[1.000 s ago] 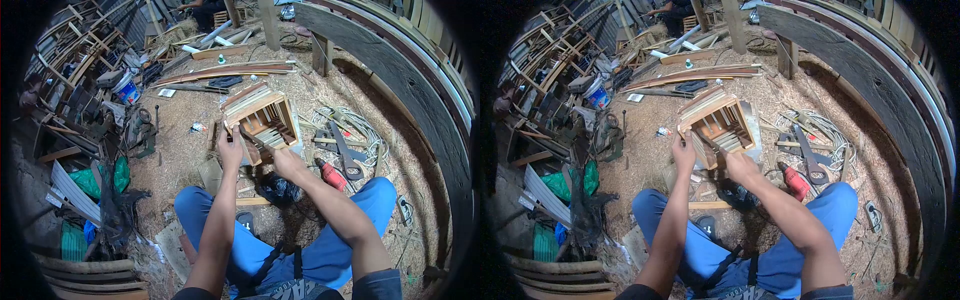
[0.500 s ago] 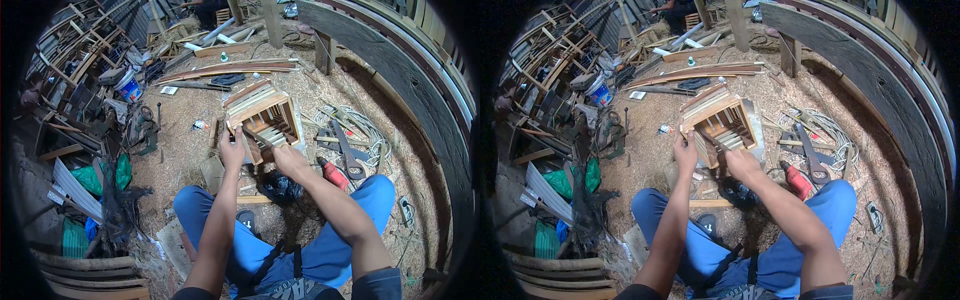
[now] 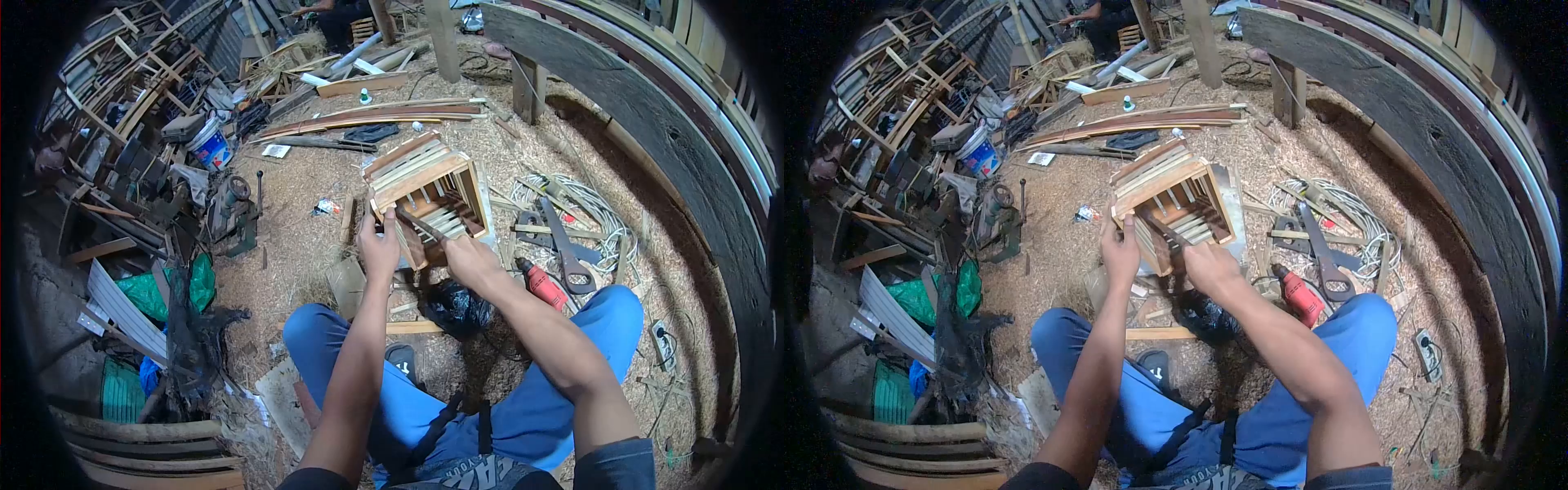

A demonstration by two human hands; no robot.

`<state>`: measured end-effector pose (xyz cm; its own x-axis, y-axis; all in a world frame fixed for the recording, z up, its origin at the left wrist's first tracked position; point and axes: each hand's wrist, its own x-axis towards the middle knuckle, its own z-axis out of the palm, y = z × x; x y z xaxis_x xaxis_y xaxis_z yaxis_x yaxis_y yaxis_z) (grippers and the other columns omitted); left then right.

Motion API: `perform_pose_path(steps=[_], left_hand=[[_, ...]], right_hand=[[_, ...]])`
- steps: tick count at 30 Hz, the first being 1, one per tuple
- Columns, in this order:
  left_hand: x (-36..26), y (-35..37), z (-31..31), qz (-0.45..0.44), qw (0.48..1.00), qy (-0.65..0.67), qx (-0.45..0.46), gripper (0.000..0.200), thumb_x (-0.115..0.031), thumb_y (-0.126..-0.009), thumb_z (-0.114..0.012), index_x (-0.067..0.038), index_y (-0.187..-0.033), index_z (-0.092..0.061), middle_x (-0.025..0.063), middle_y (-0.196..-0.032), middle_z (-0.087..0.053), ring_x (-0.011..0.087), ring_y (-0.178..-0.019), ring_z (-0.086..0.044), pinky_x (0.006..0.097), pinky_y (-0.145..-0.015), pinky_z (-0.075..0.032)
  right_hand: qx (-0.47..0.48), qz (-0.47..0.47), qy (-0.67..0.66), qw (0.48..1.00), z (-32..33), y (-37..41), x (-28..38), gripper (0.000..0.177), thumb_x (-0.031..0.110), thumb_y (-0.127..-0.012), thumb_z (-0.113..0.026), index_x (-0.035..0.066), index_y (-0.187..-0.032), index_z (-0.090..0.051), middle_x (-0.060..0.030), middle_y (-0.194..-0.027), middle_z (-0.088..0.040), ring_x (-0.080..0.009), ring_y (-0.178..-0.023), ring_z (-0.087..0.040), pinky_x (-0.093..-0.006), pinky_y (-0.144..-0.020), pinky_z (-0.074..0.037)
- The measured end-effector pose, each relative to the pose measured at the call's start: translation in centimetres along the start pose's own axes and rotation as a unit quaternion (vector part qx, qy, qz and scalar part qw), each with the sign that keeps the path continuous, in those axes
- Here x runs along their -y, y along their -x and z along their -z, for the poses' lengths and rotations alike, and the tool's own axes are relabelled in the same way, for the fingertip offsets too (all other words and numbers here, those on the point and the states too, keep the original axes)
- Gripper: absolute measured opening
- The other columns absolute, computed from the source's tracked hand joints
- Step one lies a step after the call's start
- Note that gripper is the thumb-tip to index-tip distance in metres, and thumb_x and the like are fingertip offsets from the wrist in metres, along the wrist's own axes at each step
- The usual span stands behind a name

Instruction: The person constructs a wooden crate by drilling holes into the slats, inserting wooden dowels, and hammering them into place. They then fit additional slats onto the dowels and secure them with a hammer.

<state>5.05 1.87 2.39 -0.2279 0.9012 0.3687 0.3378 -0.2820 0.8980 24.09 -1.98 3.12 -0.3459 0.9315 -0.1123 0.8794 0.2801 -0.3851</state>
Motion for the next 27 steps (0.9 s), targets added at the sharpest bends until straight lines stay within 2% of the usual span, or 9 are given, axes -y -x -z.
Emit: perform_pose_path(steps=[2, 7, 9, 13, 15, 17, 18, 20, 27], left_hand=[[0.1, -0.3, 0.1, -0.006, 0.999, -0.036, 0.006, 0.044, -0.020, -0.107, -0.058, 0.006, -0.142, -0.055, 0.0225, -0.152, -0.053, 0.0324, -0.142, -0.049, 0.0377, -0.116, -0.038], [0.1, -0.1, 0.2, -0.029, 0.995, -0.099, -0.002, 0.043, -0.019, -0.106, -0.060, 0.004, -0.142, -0.057, 0.0250, -0.150, -0.053, 0.0380, -0.143, -0.048, 0.0417, -0.117, -0.037], [-0.3, -0.2, 0.1, -0.041, 0.995, -0.092, -0.007, 0.044, -0.020, -0.105, -0.061, 0.004, -0.142, -0.057, 0.0264, -0.149, -0.053, 0.0391, -0.143, -0.047, 0.0438, -0.117, -0.037], [-1.6, -0.1, 0.0, -0.044, 0.997, -0.061, -0.008, 0.047, -0.022, -0.104, -0.064, 0.004, -0.142, -0.057, 0.0282, -0.145, -0.056, 0.0389, -0.140, -0.050, 0.0440, -0.116, -0.038], [-1.5, -0.3, -0.3, -0.057, 0.995, -0.083, -0.018, 0.049, -0.024, -0.103, -0.065, 0.004, -0.142, -0.057, 0.0286, -0.141, -0.059, 0.0382, -0.136, -0.055, 0.0434, -0.114, -0.041], [-1.2, -0.4, -0.8, -0.009, 1.000, -0.018, 0.007, 0.051, -0.026, -0.102, -0.067, 0.003, -0.143, -0.057, 0.0263, -0.131, -0.067, 0.0345, -0.125, -0.064, 0.0413, -0.107, -0.047], [-1.0, -0.5, -1.2, -0.074, 0.994, -0.069, -0.029, 0.054, -0.027, -0.101, -0.069, 0.002, -0.145, -0.056, 0.0237, -0.123, -0.071, 0.0309, -0.115, -0.070, 0.0400, -0.100, -0.051], [-0.6, -0.7, -1.7, -0.066, 0.996, -0.055, -0.019, 0.055, -0.027, -0.101, -0.070, 0.001, -0.146, -0.055, 0.0234, -0.124, -0.071, 0.0302, -0.115, -0.069, 0.0399, -0.099, -0.051], [-0.9, -0.9, -2.4, -0.042, 0.997, -0.047, -0.035, 0.059, -0.030, -0.100, -0.070, -0.005, -0.151, -0.052, 0.0218, -0.126, -0.071, 0.0292, -0.116, -0.069, 0.0398, -0.099, -0.050]], right_hand=[[-0.041, -0.017, -0.028, 0.999, 0.7, 1.0, 0.7, 0.031, 0.005, -0.090, -0.058, -0.002, -0.119, -0.067, -0.0287, -0.102, -0.072, -0.0433, -0.097, -0.072, -0.0521, -0.084, -0.059], [0.000, -0.020, -0.024, 0.999, 0.2, 0.7, 0.0, 0.028, 0.005, -0.090, -0.060, -0.001, -0.116, -0.068, -0.0275, -0.102, -0.073, -0.0439, -0.101, -0.072, -0.0524, -0.085, -0.059], [-0.038, -0.027, -0.039, 0.998, -0.7, 0.9, -0.6, 0.042, 0.002, -0.087, -0.058, 0.004, -0.128, -0.063, -0.0307, -0.097, -0.071, -0.0470, -0.092, -0.072, -0.0562, -0.081, -0.058], [-0.055, -0.080, -0.045, 0.994, 1.0, 2.7, -0.2, 0.057, 0.000, -0.086, -0.058, 0.009, -0.143, -0.055, -0.0310, -0.097, -0.071, -0.0473, -0.094, -0.071, -0.0566, -0.082, -0.058], [-0.057, -0.086, -0.018, 0.994, 1.7, 3.0, -1.2, 0.072, 0.001, -0.087, -0.059, 0.009, -0.156, -0.039, -0.0326, -0.100, -0.071, -0.0475, -0.095, -0.072, -0.0550, -0.083, -0.060], [-0.039, -0.107, -0.010, 0.993, 2.9, 3.5, -1.8, 0.074, -0.001, -0.086, -0.059, 0.012, -0.156, -0.040, -0.0329, -0.103, -0.070, -0.0480, -0.095, -0.072, -0.0559, -0.083, -0.059], [-0.064, -0.113, -0.001, 0.992, 3.1, 3.9, -2.3, 0.076, -0.001, -0.085, -0.060, 0.014, -0.156, -0.040, -0.0327, -0.102, -0.070, -0.0480, -0.095, -0.072, -0.0561, -0.084, -0.059], [-0.105, -0.116, 0.016, 0.988, 3.5, 4.3, -3.2, 0.077, -0.001, -0.085, -0.061, 0.018, -0.157, -0.041, -0.0318, -0.100, -0.070, -0.0477, -0.095, -0.072, -0.0562, -0.084, -0.058], [-0.083, -0.126, 0.037, 0.988, 4.3, 4.2, -5.1, 0.076, 0.002, -0.087, -0.060, 0.019, -0.159, -0.040, -0.0313, -0.102, -0.070, -0.0466, -0.096, -0.072, -0.0548, -0.086, -0.058]])
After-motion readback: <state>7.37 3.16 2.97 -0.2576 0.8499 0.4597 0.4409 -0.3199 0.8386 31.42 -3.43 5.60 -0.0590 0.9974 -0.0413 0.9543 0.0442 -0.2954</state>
